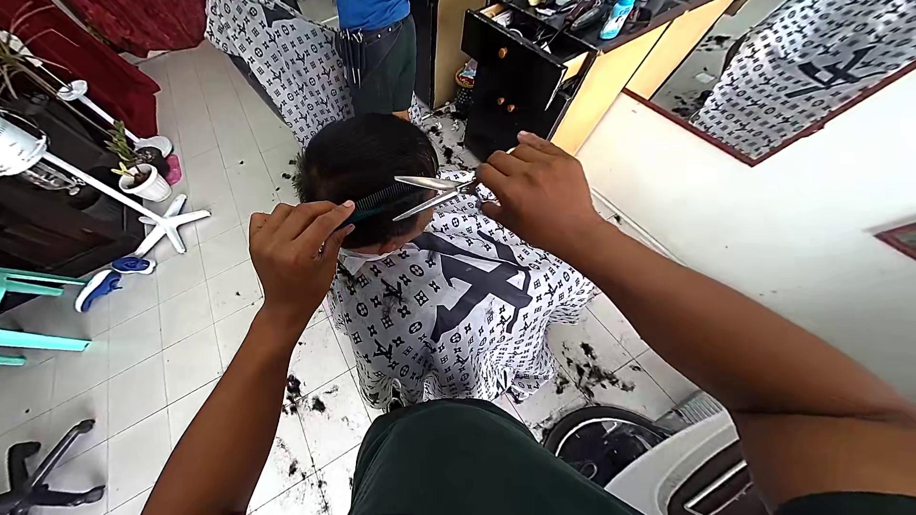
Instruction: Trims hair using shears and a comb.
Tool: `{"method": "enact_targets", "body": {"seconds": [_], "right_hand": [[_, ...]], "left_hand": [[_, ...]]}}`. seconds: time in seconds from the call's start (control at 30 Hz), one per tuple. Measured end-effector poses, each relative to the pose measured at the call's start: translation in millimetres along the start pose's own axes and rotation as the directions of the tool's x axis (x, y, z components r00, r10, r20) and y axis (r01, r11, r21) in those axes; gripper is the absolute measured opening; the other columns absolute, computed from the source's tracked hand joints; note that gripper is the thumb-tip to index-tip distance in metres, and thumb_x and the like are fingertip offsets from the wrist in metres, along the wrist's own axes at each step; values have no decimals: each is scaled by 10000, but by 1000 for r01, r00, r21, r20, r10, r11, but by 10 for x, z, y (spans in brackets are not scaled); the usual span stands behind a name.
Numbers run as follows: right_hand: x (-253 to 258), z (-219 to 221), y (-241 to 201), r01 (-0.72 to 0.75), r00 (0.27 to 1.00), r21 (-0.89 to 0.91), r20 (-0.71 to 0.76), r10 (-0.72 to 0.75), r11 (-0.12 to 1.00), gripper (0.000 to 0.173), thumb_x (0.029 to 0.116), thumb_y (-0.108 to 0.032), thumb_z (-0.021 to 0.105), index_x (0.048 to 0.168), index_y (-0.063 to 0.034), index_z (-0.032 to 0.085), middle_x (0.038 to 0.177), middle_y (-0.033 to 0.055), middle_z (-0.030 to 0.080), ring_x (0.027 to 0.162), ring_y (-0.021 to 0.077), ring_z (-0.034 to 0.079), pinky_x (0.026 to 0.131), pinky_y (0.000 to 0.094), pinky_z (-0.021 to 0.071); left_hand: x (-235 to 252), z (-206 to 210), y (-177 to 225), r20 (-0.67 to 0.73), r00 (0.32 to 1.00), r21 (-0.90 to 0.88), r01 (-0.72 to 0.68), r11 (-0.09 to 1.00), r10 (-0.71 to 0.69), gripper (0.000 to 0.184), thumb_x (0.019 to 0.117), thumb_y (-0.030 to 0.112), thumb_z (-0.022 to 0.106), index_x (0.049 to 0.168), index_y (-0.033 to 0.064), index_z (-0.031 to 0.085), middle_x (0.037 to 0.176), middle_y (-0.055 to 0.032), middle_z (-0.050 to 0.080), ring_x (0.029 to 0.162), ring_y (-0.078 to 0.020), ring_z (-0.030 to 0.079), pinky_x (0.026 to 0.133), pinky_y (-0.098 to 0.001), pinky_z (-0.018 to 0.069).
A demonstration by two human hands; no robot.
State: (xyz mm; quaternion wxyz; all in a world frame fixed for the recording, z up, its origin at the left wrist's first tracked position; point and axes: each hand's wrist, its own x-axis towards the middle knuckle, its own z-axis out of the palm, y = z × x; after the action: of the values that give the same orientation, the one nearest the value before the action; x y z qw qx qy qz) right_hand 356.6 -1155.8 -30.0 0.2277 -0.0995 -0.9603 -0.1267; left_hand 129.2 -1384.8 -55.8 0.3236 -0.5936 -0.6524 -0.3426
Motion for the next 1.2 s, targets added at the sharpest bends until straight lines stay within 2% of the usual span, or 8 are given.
{"method": "enact_targets", "body": {"seconds": [0.27, 0.33, 0.4, 0.5, 0.73, 0.93, 1.1, 1.2], "right_hand": [[-143, 29, -99, -140, 989, 250, -15, 149, 958, 112, 952, 0, 606, 1029, 10, 687, 922, 197, 697, 775, 398, 701, 602, 551, 540], [-344, 65, 13, -272, 957, 370, 9, 289, 889, 166, 937, -34, 657, 1090, 15, 699, 998, 207, 721, 842, 406, 713, 676, 606, 547], [-502, 180, 94, -386, 911, 443, 46, 409, 809, 200, 938, -51, 671, 1121, 28, 695, 1029, 211, 721, 902, 398, 710, 764, 609, 549], [-601, 393, 121, -476, 856, 528, 95, 508, 703, 212, 930, -85, 700, 1099, 43, 685, 985, 208, 706, 903, 374, 695, 806, 591, 546], [-573, 595, 85, -342, 934, 369, 37, 354, 864, 161, 952, -49, 655, 1091, 18, 701, 993, 213, 722, 835, 428, 716, 654, 614, 543], [-269, 595, 98, -96, 994, 156, -43, 104, 983, 181, 871, -77, 748, 1002, 23, 675, 950, 204, 706, 904, 402, 709, 1057, 596, 468], [-147, 450, -99, -83, 991, 253, -79, 106, 964, 99, 944, 10, 617, 1018, 10, 682, 920, 189, 698, 823, 381, 699, 699, 510, 559], [-329, 323, -164, -209, 962, 465, -62, 267, 860, 172, 958, -72, 661, 1097, 20, 703, 1003, 194, 727, 876, 367, 725, 715, 559, 574]], "left_hand": [[46, -157, -101, 55, 984, -239, 177, 955, -169, 256, 1009, 167, 660, 1191, 4, 734, 1110, -150, 735, 979, -171, 693, 871, -313, 541], [30, -176, -164, 118, 933, -364, 360, 859, -341, 319, 1090, 220, 504, 1212, -15, 682, 1014, -52, 734, 721, 13, 607, 640, -161, 504], [-9, -175, -79, 309, 876, -286, 458, 842, -372, 359, 1099, 234, 460, 1202, -31, 678, 977, -91, 743, 661, -73, 625, 610, -272, 531], [-190, 2, 167, 512, 839, -118, 284, 952, -187, 283, 1056, 210, 560, 1198, 41, 738, 1062, -163, 735, 944, -309, 714, 844, -519, 576], [-255, 111, 196, 379, 925, 4, 13, 1000, -14, 225, 981, 156, 668, 1170, 80, 762, 1031, -168, 728, 882, -352, 680, 713, -500, 488], [-13, 24, 143, 193, 980, 61, -61, 996, 48, 204, 984, 189, 692, 1166, 143, 771, 992, -114, 742, 819, -287, 641, 737, -459, 414], [41, -1, 19, 53, 992, 6, -111, 994, 110, 196, 978, 180, 710, 1152, 113, 769, 991, -138, 738, 850, -286, 640, 794, -449, 416], [144, -143, -209, 17, 990, -166, 141, 976, -141, 299, 1066, 174, 552, 1230, -28, 699, 1083, -173, 725, 910, -165, 671, 807, -294, 531]]}}
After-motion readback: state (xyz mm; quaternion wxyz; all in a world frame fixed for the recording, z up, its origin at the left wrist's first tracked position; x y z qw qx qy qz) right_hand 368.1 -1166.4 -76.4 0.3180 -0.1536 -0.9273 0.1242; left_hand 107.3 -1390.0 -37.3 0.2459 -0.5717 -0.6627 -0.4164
